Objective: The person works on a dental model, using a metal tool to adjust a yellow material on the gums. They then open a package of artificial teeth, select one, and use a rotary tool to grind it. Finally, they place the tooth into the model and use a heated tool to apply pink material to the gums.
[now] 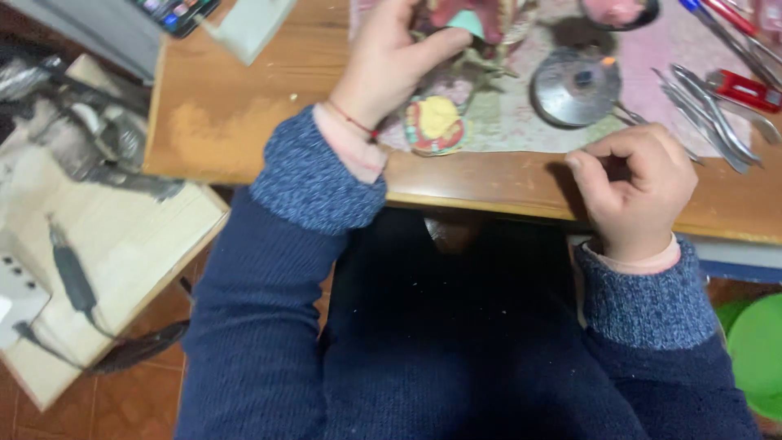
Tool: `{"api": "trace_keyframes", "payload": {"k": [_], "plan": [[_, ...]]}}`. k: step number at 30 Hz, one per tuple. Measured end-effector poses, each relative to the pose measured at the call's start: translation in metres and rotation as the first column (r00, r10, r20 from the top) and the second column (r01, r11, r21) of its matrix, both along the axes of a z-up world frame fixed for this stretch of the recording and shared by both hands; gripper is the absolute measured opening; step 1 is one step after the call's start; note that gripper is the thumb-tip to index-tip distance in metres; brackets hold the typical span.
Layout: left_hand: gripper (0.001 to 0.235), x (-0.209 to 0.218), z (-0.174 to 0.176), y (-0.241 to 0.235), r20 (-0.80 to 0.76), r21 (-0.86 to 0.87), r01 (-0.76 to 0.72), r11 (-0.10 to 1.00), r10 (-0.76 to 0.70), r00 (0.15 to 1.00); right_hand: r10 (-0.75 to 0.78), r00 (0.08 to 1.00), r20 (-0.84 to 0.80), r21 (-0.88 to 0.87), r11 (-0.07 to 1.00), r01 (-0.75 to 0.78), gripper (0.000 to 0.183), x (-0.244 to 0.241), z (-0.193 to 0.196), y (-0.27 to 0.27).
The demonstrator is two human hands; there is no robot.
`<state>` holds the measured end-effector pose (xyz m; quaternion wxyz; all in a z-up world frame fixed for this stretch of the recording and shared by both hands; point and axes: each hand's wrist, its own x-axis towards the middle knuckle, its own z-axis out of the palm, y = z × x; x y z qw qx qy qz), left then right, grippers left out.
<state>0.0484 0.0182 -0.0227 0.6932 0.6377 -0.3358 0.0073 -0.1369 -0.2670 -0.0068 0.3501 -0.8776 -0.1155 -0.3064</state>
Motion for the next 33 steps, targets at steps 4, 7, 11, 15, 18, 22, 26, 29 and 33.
{"api": "trace_keyframes", "payload": {"k": [4,7,11,15,18,22,26,29,33], "plan": [[0.033,-0.001,0.001,-0.002,0.037,-0.021,0.035,0.999,-0.034,0.999,0.063,0.998,0.002,-0.103,0.993,-0.062,0.022,0.001,0.008,0.017],[0.024,0.001,0.0,-0.003,-0.014,-0.029,0.075,0.997,-0.075,0.997,0.055,0.998,-0.013,-0.111,0.992,-0.056,0.019,0.0,0.004,0.014],[0.02,0.0,0.003,-0.002,0.08,0.04,0.047,0.998,-0.05,0.996,0.053,0.999,-0.012,-0.106,0.993,-0.054,0.022,-0.001,0.003,0.013],[0.021,0.001,0.001,-0.002,0.082,0.049,0.022,0.999,-0.026,0.996,0.051,0.998,-0.019,-0.099,0.994,-0.053,0.022,0.0,-0.003,0.009],[0.021,0.003,-0.003,-0.003,0.051,0.009,0.077,0.997,-0.078,0.996,0.039,0.998,-0.04,-0.101,0.994,-0.043,0.018,0.0,-0.007,0.006],[0.019,0.002,-0.001,-0.005,-0.037,-0.017,0.116,0.993,-0.116,0.993,0.06,0.998,-0.026,-0.077,0.995,-0.062,0.016,0.001,0.001,0.01],[0.024,-0.004,0.005,-0.004,-0.064,-0.006,0.113,0.994,-0.113,0.991,0.045,0.998,-0.038,-0.074,0.996,-0.048,0.017,0.001,-0.006,0.005],[0.035,-0.01,0.014,0.0,-0.009,0.001,0.084,0.996,-0.084,0.996,0.048,0.997,-0.052,-0.039,0.998,-0.05,0.017,-0.001,-0.006,0.005],[0.032,-0.025,0.029,0.037,0.199,0.075,-0.054,0.996,0.038,0.979,0.057,0.997,-0.059,-0.001,0.998,-0.057,0.017,-0.003,-0.018,-0.003]]}}
